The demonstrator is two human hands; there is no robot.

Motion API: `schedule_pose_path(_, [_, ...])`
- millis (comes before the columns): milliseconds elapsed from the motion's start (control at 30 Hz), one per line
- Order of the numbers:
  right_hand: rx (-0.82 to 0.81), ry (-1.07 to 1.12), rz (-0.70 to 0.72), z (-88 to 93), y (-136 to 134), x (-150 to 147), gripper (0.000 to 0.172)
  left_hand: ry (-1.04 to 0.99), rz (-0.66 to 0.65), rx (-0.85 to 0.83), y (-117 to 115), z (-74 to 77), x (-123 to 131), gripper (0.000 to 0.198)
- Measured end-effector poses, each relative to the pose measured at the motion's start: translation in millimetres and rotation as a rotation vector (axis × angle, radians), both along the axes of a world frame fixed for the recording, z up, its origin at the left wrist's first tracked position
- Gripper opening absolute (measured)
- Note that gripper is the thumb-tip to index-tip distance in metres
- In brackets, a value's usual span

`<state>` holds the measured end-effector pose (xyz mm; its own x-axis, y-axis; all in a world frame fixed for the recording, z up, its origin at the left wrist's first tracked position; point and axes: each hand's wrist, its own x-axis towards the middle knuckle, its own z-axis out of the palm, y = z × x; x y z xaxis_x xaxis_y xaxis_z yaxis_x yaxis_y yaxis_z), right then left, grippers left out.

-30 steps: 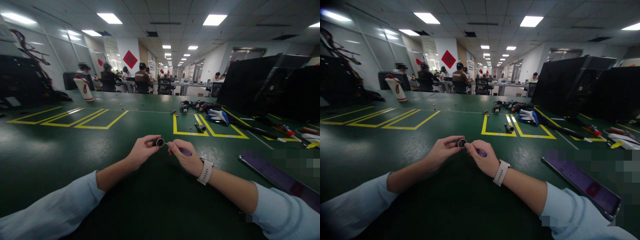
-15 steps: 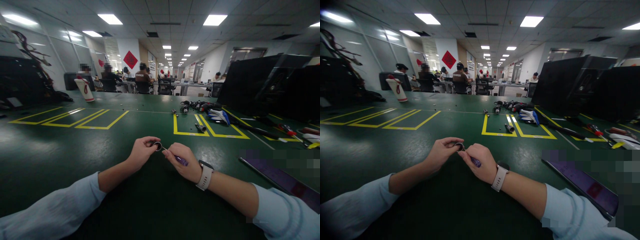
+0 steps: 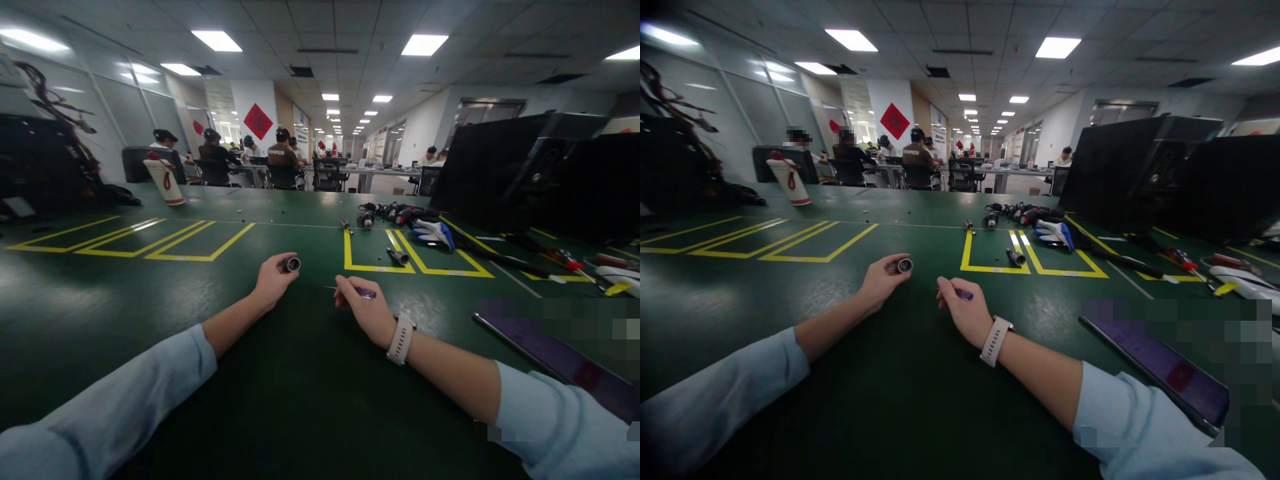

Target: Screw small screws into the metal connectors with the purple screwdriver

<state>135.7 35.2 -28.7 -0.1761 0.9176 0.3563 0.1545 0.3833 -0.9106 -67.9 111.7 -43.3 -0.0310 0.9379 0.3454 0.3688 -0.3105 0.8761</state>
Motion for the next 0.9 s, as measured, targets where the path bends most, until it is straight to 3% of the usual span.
schedule_pose_path(67, [-0.110, 0.095, -0.010, -4.9, 7, 0, 0.038, 0.194, 0.120, 0.064, 21, 0.5, -13, 0.047])
schedule_pose_path(133, [-0.196, 0.172, -0.022, -8.9, 12, 1, 0.039, 0.522, 0.246, 0.108, 38, 3.7, -26, 0.042])
schedule_pose_path(333, [-0.282, 0.209, 0.013, -11.8, 15, 2, 0.039, 0.702, 0.305, 0.097, 68, 12.3, -48, 0.037])
schedule_pose_path(500, [-0.304, 0.198, 0.037, -9.3, 13, 2, 0.038, 0.776, 0.273, 0.128, 73, 13.0, -47, 0.034])
schedule_pose_path(633, [-0.312, 0.286, 0.011, -8.4, 13, 2, 0.033, 0.803, 0.183, 0.183, 56, 12.3, -35, 0.031])
schedule_pose_path(733, [-0.346, 0.483, -0.016, -7.4, 13, 4, 0.024, 0.720, -0.007, 0.230, 29, 10.6, -20, 0.035])
schedule_pose_path(900, [-0.440, 0.694, 0.203, -0.9, 9, 8, 0.031, 0.565, -0.298, 0.170, -28, 11.3, 4, 0.030])
